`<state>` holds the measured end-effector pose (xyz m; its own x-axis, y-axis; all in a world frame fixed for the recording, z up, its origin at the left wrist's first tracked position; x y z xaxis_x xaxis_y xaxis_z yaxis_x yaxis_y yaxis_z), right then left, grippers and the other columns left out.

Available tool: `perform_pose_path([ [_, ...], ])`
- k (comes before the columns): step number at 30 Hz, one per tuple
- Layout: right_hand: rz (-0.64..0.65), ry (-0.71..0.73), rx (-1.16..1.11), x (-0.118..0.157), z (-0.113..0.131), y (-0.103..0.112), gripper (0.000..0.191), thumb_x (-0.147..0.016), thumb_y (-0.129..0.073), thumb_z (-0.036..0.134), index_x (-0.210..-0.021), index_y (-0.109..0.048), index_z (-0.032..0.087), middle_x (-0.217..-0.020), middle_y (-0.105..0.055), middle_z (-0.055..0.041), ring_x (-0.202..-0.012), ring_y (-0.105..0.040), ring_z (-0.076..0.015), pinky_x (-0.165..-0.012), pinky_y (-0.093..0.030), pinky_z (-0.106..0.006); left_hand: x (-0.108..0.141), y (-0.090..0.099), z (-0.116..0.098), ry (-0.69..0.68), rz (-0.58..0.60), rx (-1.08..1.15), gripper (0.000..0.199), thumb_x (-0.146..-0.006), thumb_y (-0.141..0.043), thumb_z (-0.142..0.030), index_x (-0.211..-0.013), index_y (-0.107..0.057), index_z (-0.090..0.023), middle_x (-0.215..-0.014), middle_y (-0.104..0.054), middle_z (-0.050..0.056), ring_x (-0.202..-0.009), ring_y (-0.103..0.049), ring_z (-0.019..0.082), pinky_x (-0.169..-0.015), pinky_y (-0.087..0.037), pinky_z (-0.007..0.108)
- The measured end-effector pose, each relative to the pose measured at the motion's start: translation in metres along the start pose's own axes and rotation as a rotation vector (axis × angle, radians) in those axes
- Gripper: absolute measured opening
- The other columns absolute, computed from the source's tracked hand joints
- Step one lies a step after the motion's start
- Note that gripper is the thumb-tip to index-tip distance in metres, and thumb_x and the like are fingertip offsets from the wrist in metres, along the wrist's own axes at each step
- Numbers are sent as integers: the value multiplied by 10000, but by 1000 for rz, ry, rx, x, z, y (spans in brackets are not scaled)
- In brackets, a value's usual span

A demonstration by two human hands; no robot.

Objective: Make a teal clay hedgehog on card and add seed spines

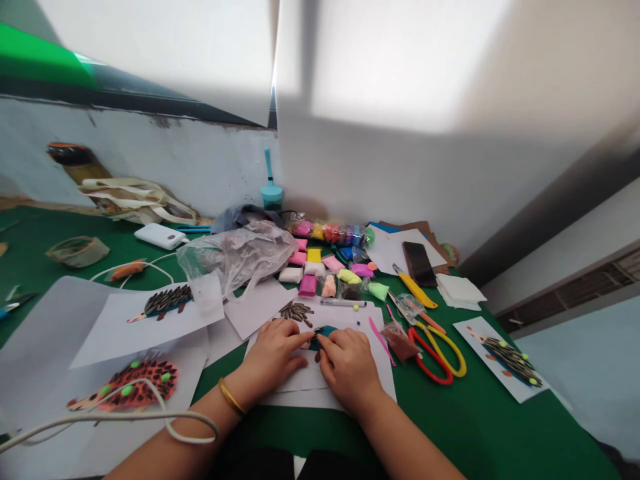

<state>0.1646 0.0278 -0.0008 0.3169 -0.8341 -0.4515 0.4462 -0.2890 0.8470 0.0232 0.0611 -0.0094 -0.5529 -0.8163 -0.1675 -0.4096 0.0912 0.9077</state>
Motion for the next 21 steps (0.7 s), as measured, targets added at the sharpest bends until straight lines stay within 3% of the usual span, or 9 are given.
perform_pose_path([
  [14, 35, -31, 18, 0, -4, -4, 319, -877, -558, 207, -1176, -668, 213, -932, -637, -64, -880, -547, -220, -787, -372, -371, 0, -2, 1, -14, -7, -4, 542, -718, -818, -254, -1206, -605, -356, -1013, -590, 0, -1003, -518, 231, -882, -357, 406],
  [21, -52, 10, -18, -1, 0, 8, 245, -879, -541, 185, -1049, -716, 206, -840, -640, -54, -817, -546, -201, -764, -369, -361, 0, 3, 0, -21, -56, -1, 383, -725, -810, -246, -1075, -665, -300, -1013, -598, 8, -997, -521, 224, -886, -357, 400],
])
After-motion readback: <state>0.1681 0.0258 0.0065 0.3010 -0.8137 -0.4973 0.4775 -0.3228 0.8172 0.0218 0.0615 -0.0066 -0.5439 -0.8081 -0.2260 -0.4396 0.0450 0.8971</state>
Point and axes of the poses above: each hand's wrist, its own x-axis away from the middle knuckle, its own y-axis out of the back of the hand, z = x × y, the point moved 7 cm from there along -x, towards the middle knuckle
